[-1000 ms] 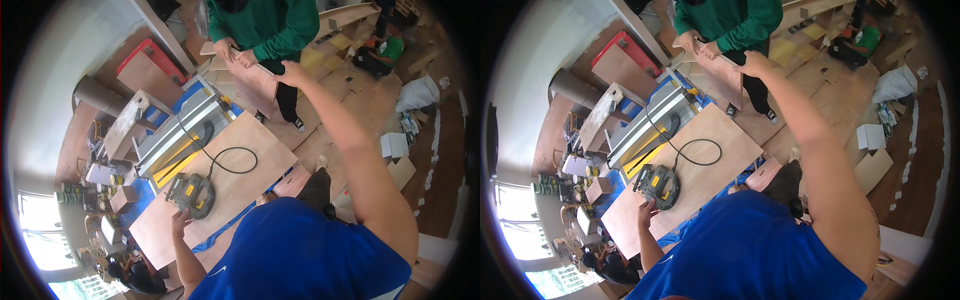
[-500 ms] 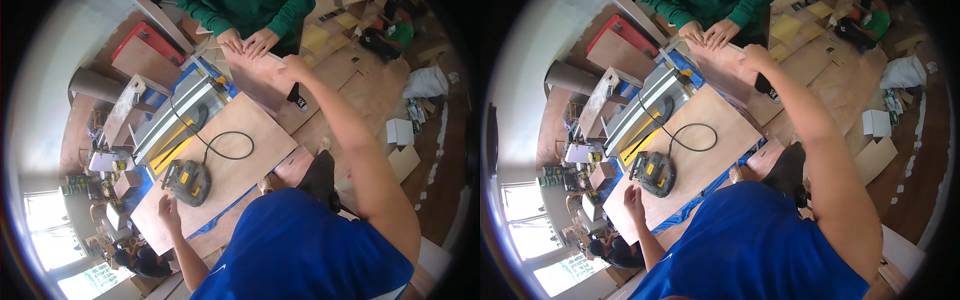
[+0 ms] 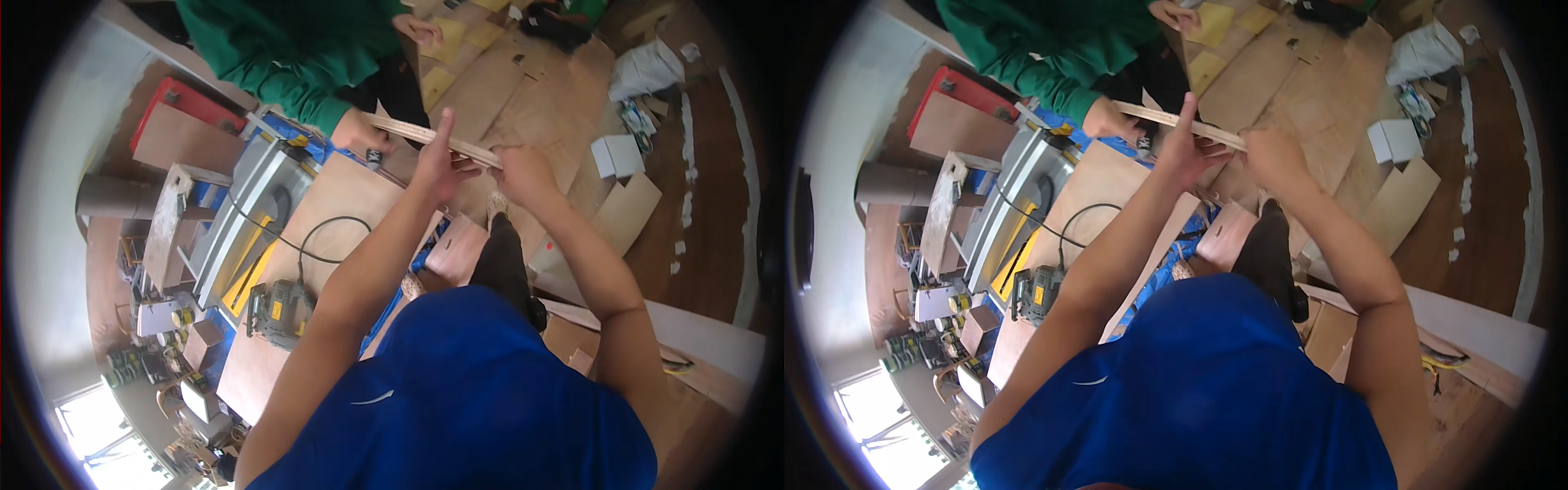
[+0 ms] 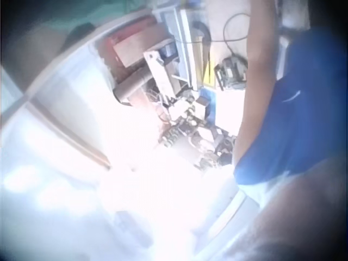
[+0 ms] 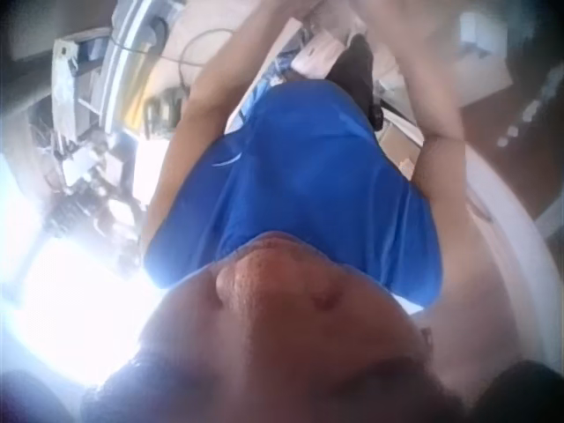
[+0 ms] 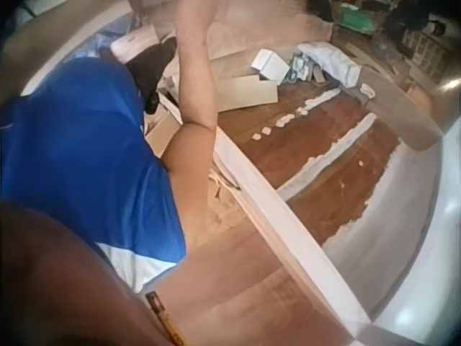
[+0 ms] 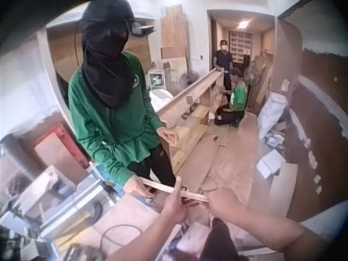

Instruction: The person measures a piece of plywood with a tape measure and then carries it to a partially assembled wooden cabinet. They insert the plywood into the cabinet as a shelf and use a rubber mallet to tap it into place, ensuring a snug fit.

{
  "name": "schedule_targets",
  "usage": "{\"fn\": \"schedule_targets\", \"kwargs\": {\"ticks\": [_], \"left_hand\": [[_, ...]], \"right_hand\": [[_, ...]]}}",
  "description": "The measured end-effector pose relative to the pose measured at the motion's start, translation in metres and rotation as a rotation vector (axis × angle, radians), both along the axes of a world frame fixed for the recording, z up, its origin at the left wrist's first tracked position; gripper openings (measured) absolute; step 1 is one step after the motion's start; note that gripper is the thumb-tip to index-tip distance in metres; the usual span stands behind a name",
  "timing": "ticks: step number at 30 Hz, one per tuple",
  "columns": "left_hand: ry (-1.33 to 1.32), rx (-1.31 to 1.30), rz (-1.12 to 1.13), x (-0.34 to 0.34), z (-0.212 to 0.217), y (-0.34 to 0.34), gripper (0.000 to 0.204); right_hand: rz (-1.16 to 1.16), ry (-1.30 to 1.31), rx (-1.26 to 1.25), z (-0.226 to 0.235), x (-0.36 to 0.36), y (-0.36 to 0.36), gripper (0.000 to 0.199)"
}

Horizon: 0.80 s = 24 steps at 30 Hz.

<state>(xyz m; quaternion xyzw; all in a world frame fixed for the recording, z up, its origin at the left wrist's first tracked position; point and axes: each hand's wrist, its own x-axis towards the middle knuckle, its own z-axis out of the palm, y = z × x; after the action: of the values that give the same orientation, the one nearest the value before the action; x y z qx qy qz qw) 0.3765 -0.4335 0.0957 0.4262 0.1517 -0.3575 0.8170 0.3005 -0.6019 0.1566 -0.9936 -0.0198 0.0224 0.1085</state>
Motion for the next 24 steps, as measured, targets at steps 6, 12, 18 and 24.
{"fn": "schedule_targets", "kwargs": {"ticks": [6,12,18,24], "left_hand": [[0.054,0.079,0.037,-0.035,-0.056,-0.067,0.030],[0.010,-0.042,-0.152,-0.056,-0.060,-0.038,0.052],[-0.044,-0.210,-0.326,-0.055,-0.061,0.004,0.064],[-0.070,-0.094,-0.502,-0.005,-0.102,0.032,0.063]], "right_hand": [[-0.194,-0.042,0.178,-0.040,-0.081,-0.013,0.048],[-1.197,-0.350,1.170,-0.168,-0.149,-0.113,0.082],[-1.214,-0.201,2.435,-0.230,-0.129,-0.158,0.069],[-0.929,-0.460,2.396,-0.211,-0.078,-0.160,0.056]]}}
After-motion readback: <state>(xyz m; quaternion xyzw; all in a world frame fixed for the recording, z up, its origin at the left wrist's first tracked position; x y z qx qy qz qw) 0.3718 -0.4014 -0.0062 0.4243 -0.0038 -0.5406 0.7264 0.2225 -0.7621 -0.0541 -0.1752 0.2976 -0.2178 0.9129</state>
